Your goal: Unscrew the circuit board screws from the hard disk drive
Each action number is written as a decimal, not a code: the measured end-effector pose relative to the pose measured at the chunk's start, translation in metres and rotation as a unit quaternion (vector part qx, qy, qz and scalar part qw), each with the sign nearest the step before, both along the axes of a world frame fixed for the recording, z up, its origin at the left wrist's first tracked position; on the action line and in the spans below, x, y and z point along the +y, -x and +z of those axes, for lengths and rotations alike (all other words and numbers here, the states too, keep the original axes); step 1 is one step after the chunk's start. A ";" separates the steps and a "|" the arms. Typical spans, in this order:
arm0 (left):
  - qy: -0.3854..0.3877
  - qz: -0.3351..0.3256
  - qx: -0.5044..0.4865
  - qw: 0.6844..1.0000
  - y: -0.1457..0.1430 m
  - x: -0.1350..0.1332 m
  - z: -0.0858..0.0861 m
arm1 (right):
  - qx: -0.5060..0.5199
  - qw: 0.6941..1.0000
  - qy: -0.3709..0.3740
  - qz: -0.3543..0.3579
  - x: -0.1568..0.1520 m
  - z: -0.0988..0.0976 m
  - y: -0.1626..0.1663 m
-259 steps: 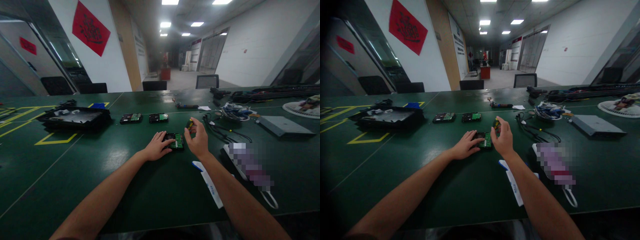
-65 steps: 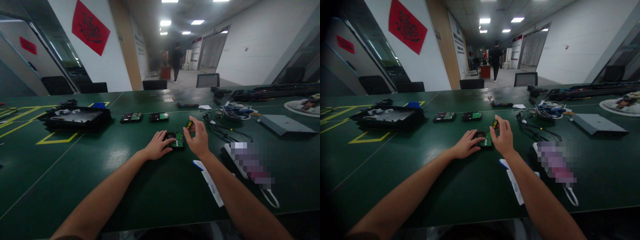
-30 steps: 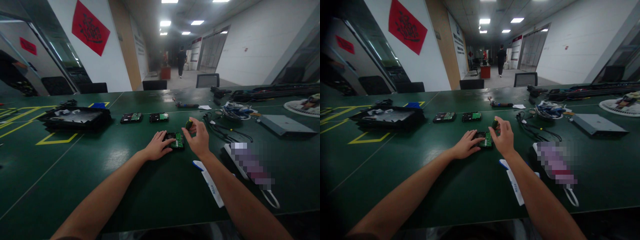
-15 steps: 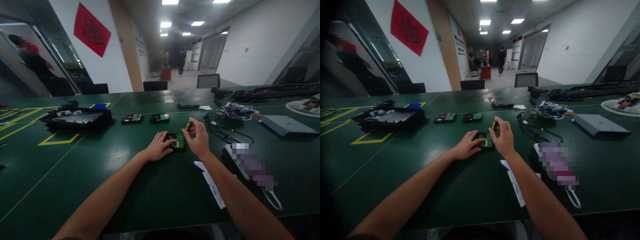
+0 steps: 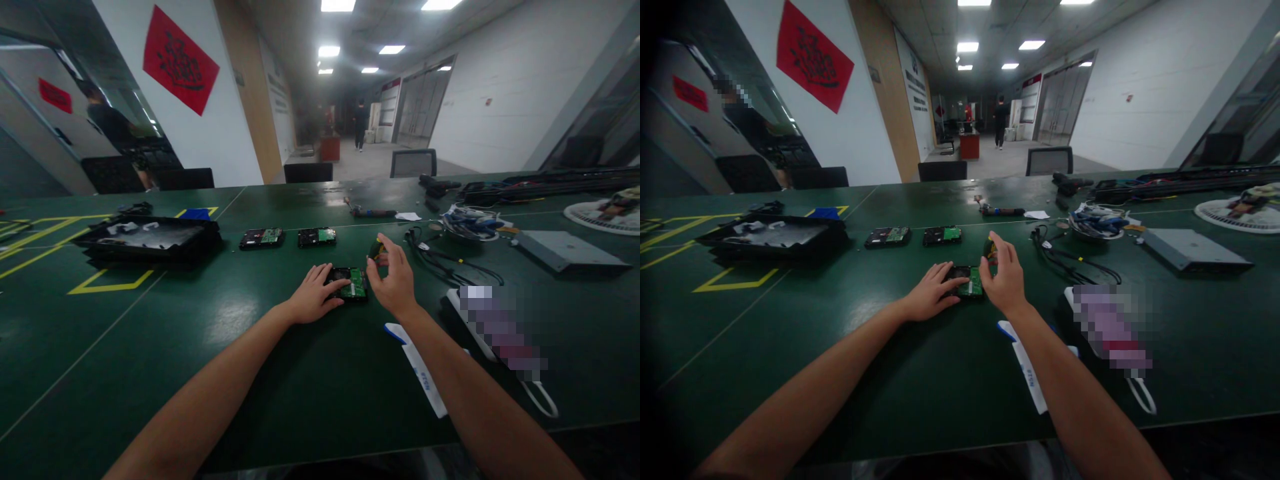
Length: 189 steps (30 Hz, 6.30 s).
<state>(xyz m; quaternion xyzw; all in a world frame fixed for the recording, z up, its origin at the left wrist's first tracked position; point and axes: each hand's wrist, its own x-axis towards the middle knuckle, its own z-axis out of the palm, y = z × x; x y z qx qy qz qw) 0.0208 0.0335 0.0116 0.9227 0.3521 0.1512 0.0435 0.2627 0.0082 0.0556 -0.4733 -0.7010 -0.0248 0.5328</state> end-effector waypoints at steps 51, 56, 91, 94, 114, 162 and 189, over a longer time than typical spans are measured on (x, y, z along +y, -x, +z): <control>-0.007 0.006 -0.001 1.000 -0.002 0.003 -0.004 | -0.383 0.901 0.197 0.049 0.019 0.096 0.001; -0.006 0.006 0.005 1.000 -0.002 0.003 -0.004 | -0.378 0.902 0.206 -0.016 0.020 0.096 0.007; -0.012 0.003 0.002 1.000 -0.001 0.001 -0.002 | -0.416 0.865 0.278 0.029 0.013 0.111 0.006; -0.011 0.000 -0.004 1.000 -0.002 0.001 -0.001 | -0.415 0.864 0.280 0.048 0.012 0.112 0.008; -0.008 0.003 -0.004 1.000 -0.001 0.002 -0.003 | -0.405 0.864 0.287 0.088 0.015 0.113 -0.005; -0.003 0.003 -0.012 1.000 -0.003 0.001 -0.001 | -0.400 0.872 0.266 0.094 0.017 0.110 -0.002; -0.010 0.000 0.004 1.000 -0.002 0.002 -0.002 | -0.386 0.879 0.248 0.126 0.027 0.105 -0.009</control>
